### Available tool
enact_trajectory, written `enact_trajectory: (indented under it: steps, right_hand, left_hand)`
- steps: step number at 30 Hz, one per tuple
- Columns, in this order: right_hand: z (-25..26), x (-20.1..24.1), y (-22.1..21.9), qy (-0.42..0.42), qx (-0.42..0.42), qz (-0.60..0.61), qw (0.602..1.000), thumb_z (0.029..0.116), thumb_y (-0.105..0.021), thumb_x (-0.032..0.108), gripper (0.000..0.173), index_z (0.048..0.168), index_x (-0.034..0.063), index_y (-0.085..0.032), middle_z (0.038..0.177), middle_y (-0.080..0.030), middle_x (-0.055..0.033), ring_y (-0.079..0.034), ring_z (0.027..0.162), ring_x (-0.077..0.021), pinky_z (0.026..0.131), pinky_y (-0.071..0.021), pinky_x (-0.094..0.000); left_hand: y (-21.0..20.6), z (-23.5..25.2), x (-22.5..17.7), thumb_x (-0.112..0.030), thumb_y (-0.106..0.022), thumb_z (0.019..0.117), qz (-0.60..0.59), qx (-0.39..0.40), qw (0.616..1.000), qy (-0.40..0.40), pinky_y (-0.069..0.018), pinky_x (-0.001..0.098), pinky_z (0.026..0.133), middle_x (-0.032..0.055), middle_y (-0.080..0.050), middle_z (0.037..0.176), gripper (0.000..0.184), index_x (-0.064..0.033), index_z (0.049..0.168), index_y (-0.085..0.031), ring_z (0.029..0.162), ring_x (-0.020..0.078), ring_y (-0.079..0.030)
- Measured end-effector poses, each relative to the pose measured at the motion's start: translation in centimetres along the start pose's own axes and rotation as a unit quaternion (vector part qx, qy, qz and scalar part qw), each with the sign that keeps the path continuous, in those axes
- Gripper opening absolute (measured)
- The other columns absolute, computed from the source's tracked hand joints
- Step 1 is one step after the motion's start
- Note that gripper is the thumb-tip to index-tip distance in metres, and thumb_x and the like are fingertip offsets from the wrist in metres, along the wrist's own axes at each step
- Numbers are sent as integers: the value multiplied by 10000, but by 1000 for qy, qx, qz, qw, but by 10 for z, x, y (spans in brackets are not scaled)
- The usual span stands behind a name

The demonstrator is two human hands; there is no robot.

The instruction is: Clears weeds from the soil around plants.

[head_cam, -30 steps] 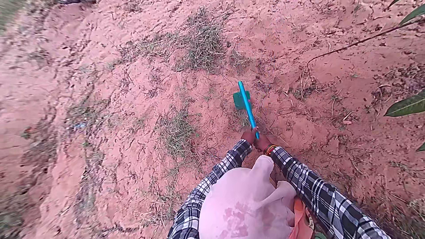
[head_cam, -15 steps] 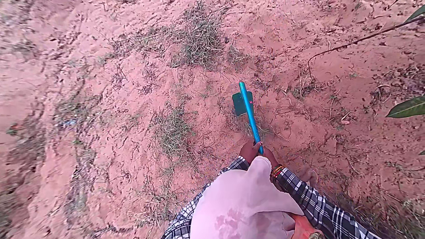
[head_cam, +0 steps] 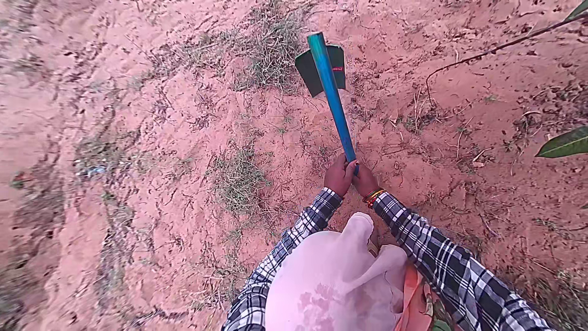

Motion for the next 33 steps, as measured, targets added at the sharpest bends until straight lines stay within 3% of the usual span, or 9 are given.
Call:
enact_trajectory:
  steps: [2,4,6,11,16,20,26,29,33]
  right_hand:
    - [-34,-37,-22,-184,86,-61,977,1062,-569,155,461,1446,-75,-457,1230,-634,-273,-644,1055,-311,973,-496,-446]
    - [-62,-60,-38,-249,130,-106,954,1084,-530,197,529,1529,-51,-387,1421,-580,-248,-604,1272,-295,1115,-426,-417]
    - [-67,-75,-43,-136,62,-110,983,1047,-589,240,532,1422,-125,-491,1264,-661,-313,-673,1165,-381,1051,-492,-465]
    - [-65,-76,-54,-245,128,-42,960,1062,-600,268,564,1517,-18,-429,1394,-608,-250,-611,1275,-352,1119,-431,-474]
    - [-94,-55,-34,-286,142,-9,948,1097,-524,242,470,1458,-48,-444,1135,-633,-243,-622,866,-284,854,-509,-419]
    - [-123,-71,-32,-290,113,50,949,1091,-536,236,460,1432,-65,-463,1133,-642,-243,-639,867,-281,835,-528,-428]
    - [-92,-60,-16,-158,25,145,976,1027,-622,242,303,1146,-32,-570,747,-550,9,-485,553,-40,556,-455,-232]
    - [-42,-9,13,-46,-28,131,990,1026,-638,231,213,1083,31,-591,697,-541,-3,-494,557,-86,560,-468,-286]
    - [6,48,52,16,-79,18,997,994,-699,145,548,1473,18,-466,1111,-698,-229,-689,943,-323,865,-560,-492]
  left_hand:
    - [-55,-10,62,-340,-438,1120,-60,116,975,182,-482,574,1040,277,-655,1251,479,23,1418,-531,1171,389,-649]
    - [-83,-35,95,-360,-399,1130,-106,164,940,280,-512,544,1030,281,-603,1334,508,28,1445,-485,1212,375,-632]
    - [-88,-51,98,-365,-392,1131,-127,168,929,306,-517,552,1026,285,-586,1364,515,23,1461,-467,1229,386,-625]
    - [-68,-56,92,-365,-389,1132,-127,156,932,300,-519,545,1015,279,-590,1354,512,25,1447,-491,1210,376,-633]
    - [-74,-63,71,-357,-391,1131,-60,191,942,271,-461,554,1067,269,-625,1312,504,37,1421,-510,1222,371,-624]
    - [-93,-84,68,-370,-398,1126,-22,242,941,236,-454,561,1084,275,-643,1293,515,41,1414,-515,1224,380,-633]
    - [-57,-58,14,-356,-451,1111,31,200,971,124,-468,554,1063,238,-685,1225,487,24,1398,-556,1166,357,-663]
    - [-8,-17,-32,-325,-541,1082,2,61,997,-43,-555,572,882,184,-734,1018,414,-5,1334,-611,928,327,-720]
    - [26,34,-78,-289,-521,1085,-32,12,983,-180,-570,504,919,147,-742,1096,415,-3,1380,-579,986,253,-728]
Point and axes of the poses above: each hand's wrist, its own z-axis towards the middle knuckle, its own y-axis out of the back of the hand, x = y × z, the point moved 10 cm from there along z, towards the middle knuckle
